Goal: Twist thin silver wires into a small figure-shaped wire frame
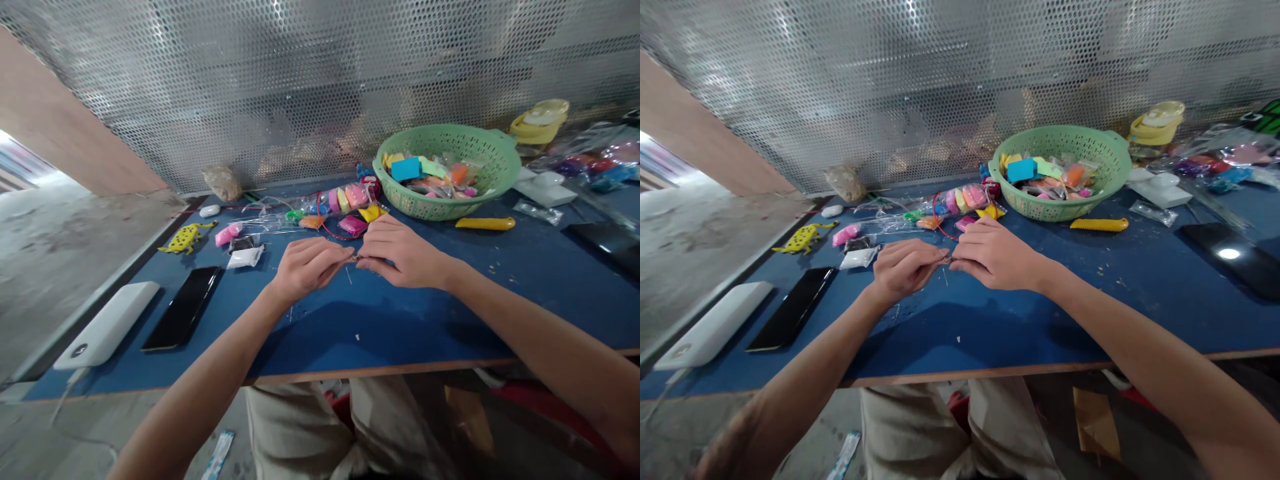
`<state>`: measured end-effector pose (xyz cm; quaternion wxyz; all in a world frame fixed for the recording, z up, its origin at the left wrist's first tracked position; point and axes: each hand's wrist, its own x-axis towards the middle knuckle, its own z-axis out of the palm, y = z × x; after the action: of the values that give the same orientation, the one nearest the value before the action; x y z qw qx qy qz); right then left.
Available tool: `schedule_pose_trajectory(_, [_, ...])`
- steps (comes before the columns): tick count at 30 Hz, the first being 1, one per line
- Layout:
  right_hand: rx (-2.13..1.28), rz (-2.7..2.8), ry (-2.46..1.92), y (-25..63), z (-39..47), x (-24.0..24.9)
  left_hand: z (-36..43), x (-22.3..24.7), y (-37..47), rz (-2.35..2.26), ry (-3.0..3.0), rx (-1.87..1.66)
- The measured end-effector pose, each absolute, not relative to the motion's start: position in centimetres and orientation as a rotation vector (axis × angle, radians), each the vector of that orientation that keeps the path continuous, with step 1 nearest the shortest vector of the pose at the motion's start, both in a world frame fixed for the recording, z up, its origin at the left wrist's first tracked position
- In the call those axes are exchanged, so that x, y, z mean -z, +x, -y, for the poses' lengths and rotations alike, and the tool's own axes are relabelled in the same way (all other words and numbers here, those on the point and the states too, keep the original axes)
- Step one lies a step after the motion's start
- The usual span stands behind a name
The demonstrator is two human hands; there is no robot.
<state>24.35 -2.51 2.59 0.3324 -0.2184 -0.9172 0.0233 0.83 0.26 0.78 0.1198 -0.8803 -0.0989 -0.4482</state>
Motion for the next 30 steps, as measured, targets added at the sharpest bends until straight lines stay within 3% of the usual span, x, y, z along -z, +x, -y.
schedule_pose_trajectory(5, [-0.394, 2.333, -0.591, 24.6, 2.0, -2.6, -0.3, -1.3, 1.3, 0.571, -2.717, 1.347])
schedule_pose_trajectory(11, [-1.005, 2.268, -0.611, 24.8, 1.7, -2.2, -0.3, -1.1, 1.4, 0.494, -2.747, 1.334])
schedule_pose_trajectory(17, [-1.017, 2.366, -0.555, 24.6, 1.8, -2.3, -0.5, -0.8, 1.2, 0.435, -2.740, 1.258])
schedule_pose_trajectory(20, [-0.860, 2.449, -0.571, 24.6, 1.8, -2.2, -0.5, -1.1, 1.0, 0.520, -2.838, 1.183])
schedule_pose_trajectory(26, [0.077, 2.654, -0.696, 24.7, 1.5, -1.8, -0.4, -2.3, 0.7, 0.757, -3.401, 0.826])
schedule_pose_trajectory(30, [0.374, 2.735, -0.709, 24.8, 1.3, -1.5, -0.4, -2.4, 0.9, 0.799, -3.392, 0.784])
